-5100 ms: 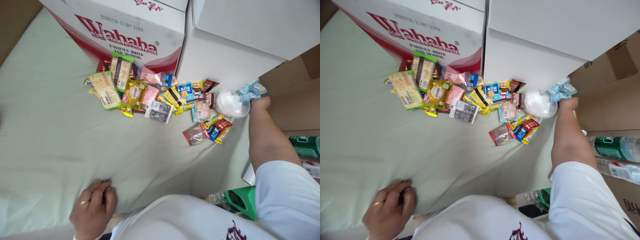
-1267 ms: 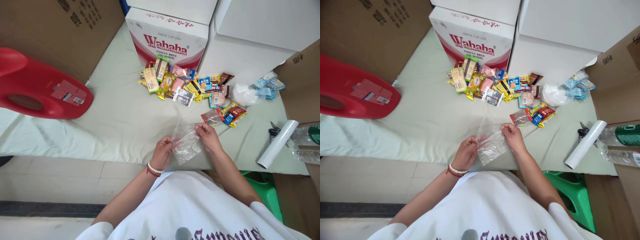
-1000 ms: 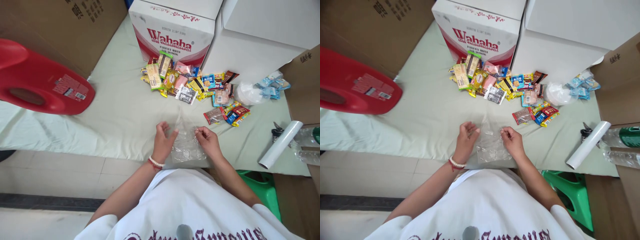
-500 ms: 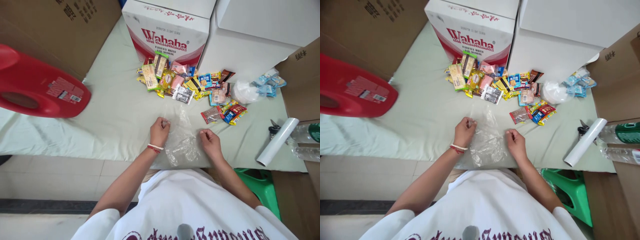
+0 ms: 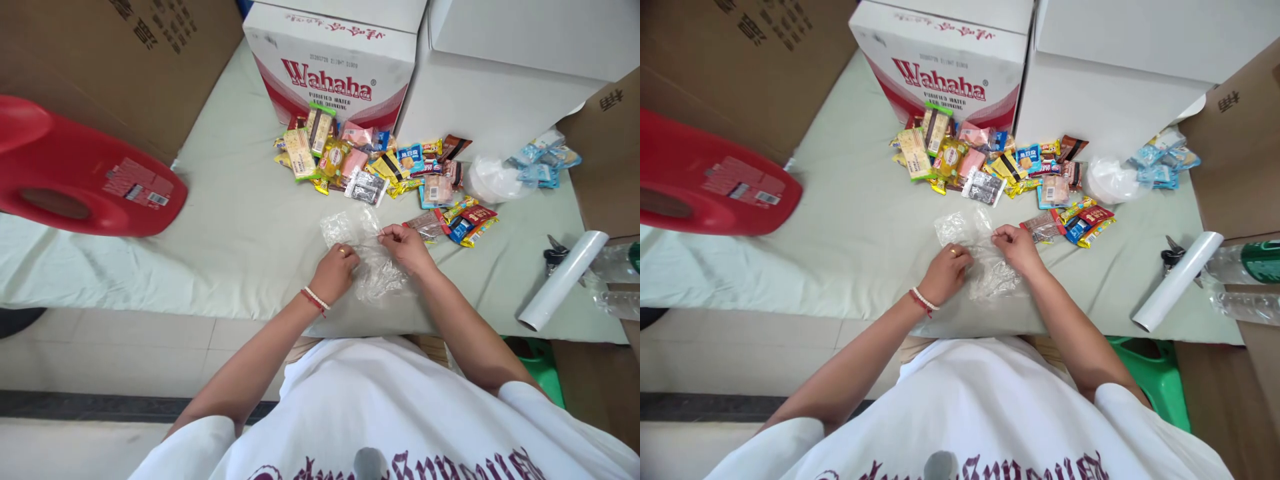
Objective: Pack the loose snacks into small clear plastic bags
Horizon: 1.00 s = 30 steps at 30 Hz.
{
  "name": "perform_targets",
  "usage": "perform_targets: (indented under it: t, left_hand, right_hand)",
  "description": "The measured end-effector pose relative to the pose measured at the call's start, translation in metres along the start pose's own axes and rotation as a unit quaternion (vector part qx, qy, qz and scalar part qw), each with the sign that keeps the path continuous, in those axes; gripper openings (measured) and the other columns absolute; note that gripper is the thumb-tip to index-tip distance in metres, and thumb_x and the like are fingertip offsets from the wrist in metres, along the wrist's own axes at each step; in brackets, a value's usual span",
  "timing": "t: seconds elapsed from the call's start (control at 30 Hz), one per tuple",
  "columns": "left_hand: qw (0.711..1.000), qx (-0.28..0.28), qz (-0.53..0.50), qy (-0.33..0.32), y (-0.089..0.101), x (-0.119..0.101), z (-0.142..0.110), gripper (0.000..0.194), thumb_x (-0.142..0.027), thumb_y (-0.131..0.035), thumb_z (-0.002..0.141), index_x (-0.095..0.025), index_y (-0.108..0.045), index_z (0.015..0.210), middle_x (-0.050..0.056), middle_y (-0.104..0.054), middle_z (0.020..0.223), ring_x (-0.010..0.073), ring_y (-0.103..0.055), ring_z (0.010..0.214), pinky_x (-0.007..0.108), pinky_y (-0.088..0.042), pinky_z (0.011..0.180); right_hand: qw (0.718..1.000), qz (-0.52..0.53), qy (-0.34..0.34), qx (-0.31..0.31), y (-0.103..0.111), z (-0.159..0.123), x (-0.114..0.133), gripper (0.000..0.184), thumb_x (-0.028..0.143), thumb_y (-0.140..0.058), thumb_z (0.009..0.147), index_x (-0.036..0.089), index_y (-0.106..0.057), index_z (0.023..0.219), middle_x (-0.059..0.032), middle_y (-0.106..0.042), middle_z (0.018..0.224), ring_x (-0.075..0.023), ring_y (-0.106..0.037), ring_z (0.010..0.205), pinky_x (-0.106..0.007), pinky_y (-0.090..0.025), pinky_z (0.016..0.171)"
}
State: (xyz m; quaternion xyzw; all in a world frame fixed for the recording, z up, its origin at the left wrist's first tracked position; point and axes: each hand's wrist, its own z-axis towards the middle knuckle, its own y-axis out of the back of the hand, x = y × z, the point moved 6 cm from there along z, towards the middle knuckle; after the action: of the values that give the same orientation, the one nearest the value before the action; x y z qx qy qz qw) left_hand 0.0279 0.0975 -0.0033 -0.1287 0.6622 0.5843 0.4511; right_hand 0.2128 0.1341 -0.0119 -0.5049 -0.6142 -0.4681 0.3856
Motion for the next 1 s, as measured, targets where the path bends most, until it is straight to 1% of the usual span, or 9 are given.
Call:
perform_targets:
  t: [0.1,0.17,0.3,0.43,0.57,0.67,0.8,0.9,1.0]
  left_hand:
    - [0.989,-0.068,-0.104,0.08,0.006,0.004,0.002,0.018,-0.01,-0.056,0.079,-0.021,-0.068,0.087,0.007,-0.065,0.093,0.0213,-0.059,0.085,0.036,-0.05,0.083]
    - [0.963,-0.101,-0.214,0.13,0.008,0.002,0.004,0.004,-0.023,-0.062,0.084,-0.021,-0.064,0.085,0.004,-0.063,0.087,0.0182,-0.06,0.08,0.032,-0.05,0.078]
    - [0.907,-0.109,-0.364,0.18,0.002,-0.012,0.014,0.031,-0.042,-0.078,0.077,-0.021,-0.056,0.082,0.0,-0.065,0.084,0.0163,-0.063,0.082,0.029,-0.051,0.079]
    - [0.882,-0.118,-0.422,0.173,-0.005,-0.02,0.018,0.031,-0.04,-0.082,0.073,-0.019,-0.06,0.077,0.005,-0.072,0.093,0.0191,-0.067,0.093,0.033,-0.051,0.09]
    - [0.824,-0.166,-0.502,0.202,-0.003,-0.008,0.009,0.033,-0.041,-0.084,0.072,-0.018,-0.06,0.076,0.008,-0.076,0.104,0.021,-0.069,0.101,0.037,-0.052,0.095]
    - [0.783,-0.17,-0.554,0.226,-0.002,-0.006,0.004,0.039,-0.048,-0.085,0.072,-0.019,-0.06,0.08,0.007,-0.075,0.103,0.0215,-0.068,0.103,0.039,-0.055,0.092]
    - [0.808,-0.119,-0.54,0.203,-0.009,-0.027,0.007,0.042,-0.05,-0.087,0.07,-0.019,-0.061,0.084,0.003,-0.073,0.096,0.0184,-0.069,0.097,0.034,-0.055,0.09]
    - [0.829,-0.145,-0.507,0.184,-0.011,-0.035,0.009,0.041,-0.05,-0.087,0.07,-0.019,-0.06,0.081,0.001,-0.072,0.088,0.0169,-0.069,0.091,0.033,-0.054,0.09]
    - [0.788,-0.172,-0.552,0.21,-0.009,-0.023,0.005,0.044,-0.052,-0.086,0.072,-0.02,-0.058,0.083,0.004,-0.075,0.098,0.0198,-0.072,0.097,0.037,-0.056,0.093]
  right_hand:
    - [0.996,0.077,-0.044,0.007,-0.004,-0.009,-0.001,0.038,0.054,-0.077,0.069,0.019,-0.071,0.084,0.0015,-0.065,0.067,-0.0067,-0.032,0.046,-0.024,-0.021,0.045]
    - [0.991,0.111,-0.068,0.017,-0.009,-0.017,0.001,0.04,0.054,-0.077,0.069,0.019,-0.072,0.087,0.0002,-0.068,0.07,-0.0056,-0.027,0.042,-0.024,-0.017,0.042]
    - [0.995,0.092,-0.045,0.01,-0.014,-0.03,0.014,0.035,0.05,-0.076,0.072,0.019,-0.075,0.089,0.0012,-0.065,0.065,-0.0067,-0.034,0.045,-0.023,-0.022,0.044]
    - [0.999,0.044,0.008,-0.023,-0.013,-0.039,0.026,0.029,0.047,-0.07,0.079,0.02,-0.075,0.088,-0.0003,-0.067,0.071,-0.009,-0.043,0.051,-0.024,-0.029,0.049]
    - [0.993,0.071,0.011,-0.097,0.002,-0.045,0.029,0.03,0.047,-0.072,0.08,0.021,-0.072,0.094,-0.0021,-0.073,0.082,-0.0078,-0.035,0.047,-0.025,-0.027,0.046]
    - [0.988,0.108,-0.014,-0.111,0.004,-0.051,0.027,0.032,0.047,-0.074,0.077,0.021,-0.07,0.096,-0.0024,-0.074,0.084,-0.0071,-0.029,0.045,-0.025,-0.023,0.044]
    - [0.992,0.092,-0.01,-0.083,-0.009,-0.06,0.026,0.03,0.045,-0.074,0.078,0.021,-0.073,0.096,-0.0001,-0.067,0.071,-0.0089,-0.036,0.048,-0.025,-0.026,0.047]
    - [0.994,0.072,0.007,-0.085,-0.014,-0.064,0.029,0.029,0.045,-0.073,0.08,0.021,-0.073,0.097,-0.0003,-0.066,0.071,-0.011,-0.044,0.052,-0.025,-0.03,0.049]
    - [0.988,0.098,0.008,-0.118,-0.005,-0.064,0.032,0.031,0.046,-0.075,0.078,0.021,-0.071,0.095,-0.0015,-0.07,0.077,-0.0097,-0.042,0.051,-0.025,-0.03,0.047]
